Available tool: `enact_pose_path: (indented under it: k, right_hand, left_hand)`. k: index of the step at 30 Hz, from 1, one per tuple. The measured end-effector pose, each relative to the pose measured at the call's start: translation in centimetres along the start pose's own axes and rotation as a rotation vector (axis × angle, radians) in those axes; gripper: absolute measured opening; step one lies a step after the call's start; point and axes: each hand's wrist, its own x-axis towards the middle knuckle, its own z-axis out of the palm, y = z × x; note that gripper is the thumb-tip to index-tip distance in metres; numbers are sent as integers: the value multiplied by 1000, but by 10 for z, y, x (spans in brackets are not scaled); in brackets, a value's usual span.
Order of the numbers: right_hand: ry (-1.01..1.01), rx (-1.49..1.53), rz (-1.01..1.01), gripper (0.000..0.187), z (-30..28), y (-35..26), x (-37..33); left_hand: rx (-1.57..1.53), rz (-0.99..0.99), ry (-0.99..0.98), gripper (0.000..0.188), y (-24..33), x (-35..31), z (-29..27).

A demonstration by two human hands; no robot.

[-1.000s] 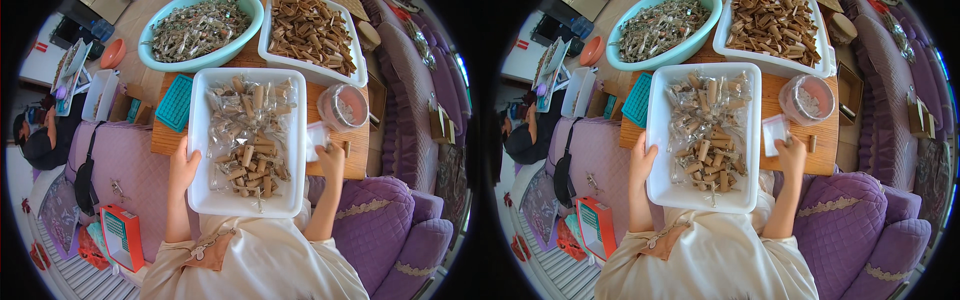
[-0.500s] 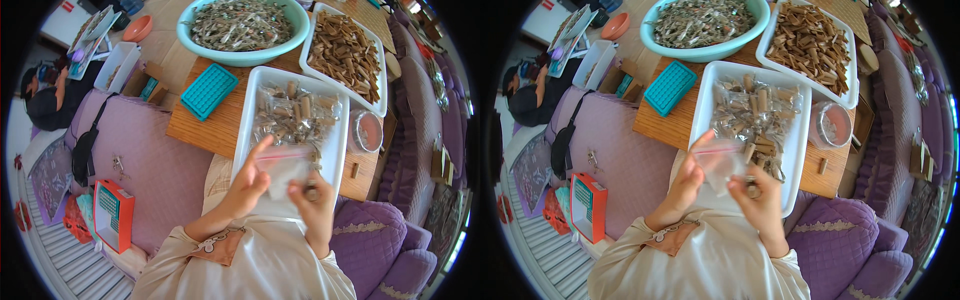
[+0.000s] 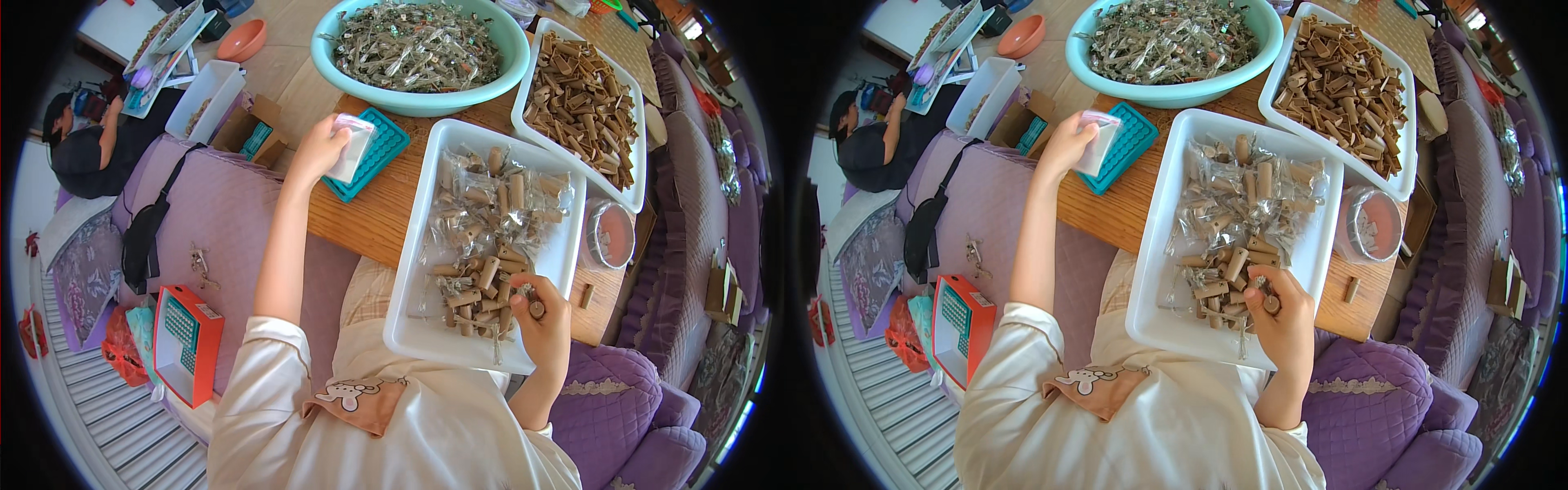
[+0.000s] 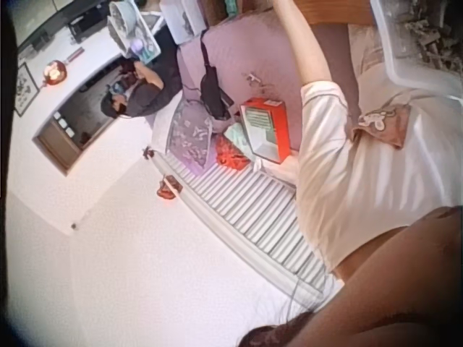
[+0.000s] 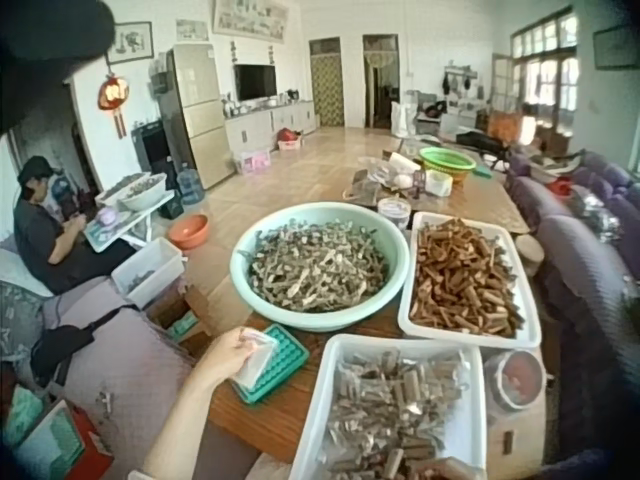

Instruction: The person places small metal components into a grid tray, then packs small cardboard tubes into plastic bags by hand.

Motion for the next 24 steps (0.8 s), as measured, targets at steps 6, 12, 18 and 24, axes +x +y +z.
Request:
enact_pose_path:
  k: [6, 12, 18, 24]
  right_hand:
    - [28, -59, -49, 16, 1, 3, -3]
    - [72, -58, 40, 15, -6, 20, 2]
    - [89, -85, 19, 15, 0, 21, 8]
    - [125, -108, 31, 15, -1, 28, 7]
  left_hand:
    - [540, 45, 127, 40, -10, 28, 28]
    - [516, -107, 74, 49, -6, 10, 24]
    - [533, -122, 317, 49, -11, -27, 34]
    - [527, 280, 325, 35, -16, -42, 17]
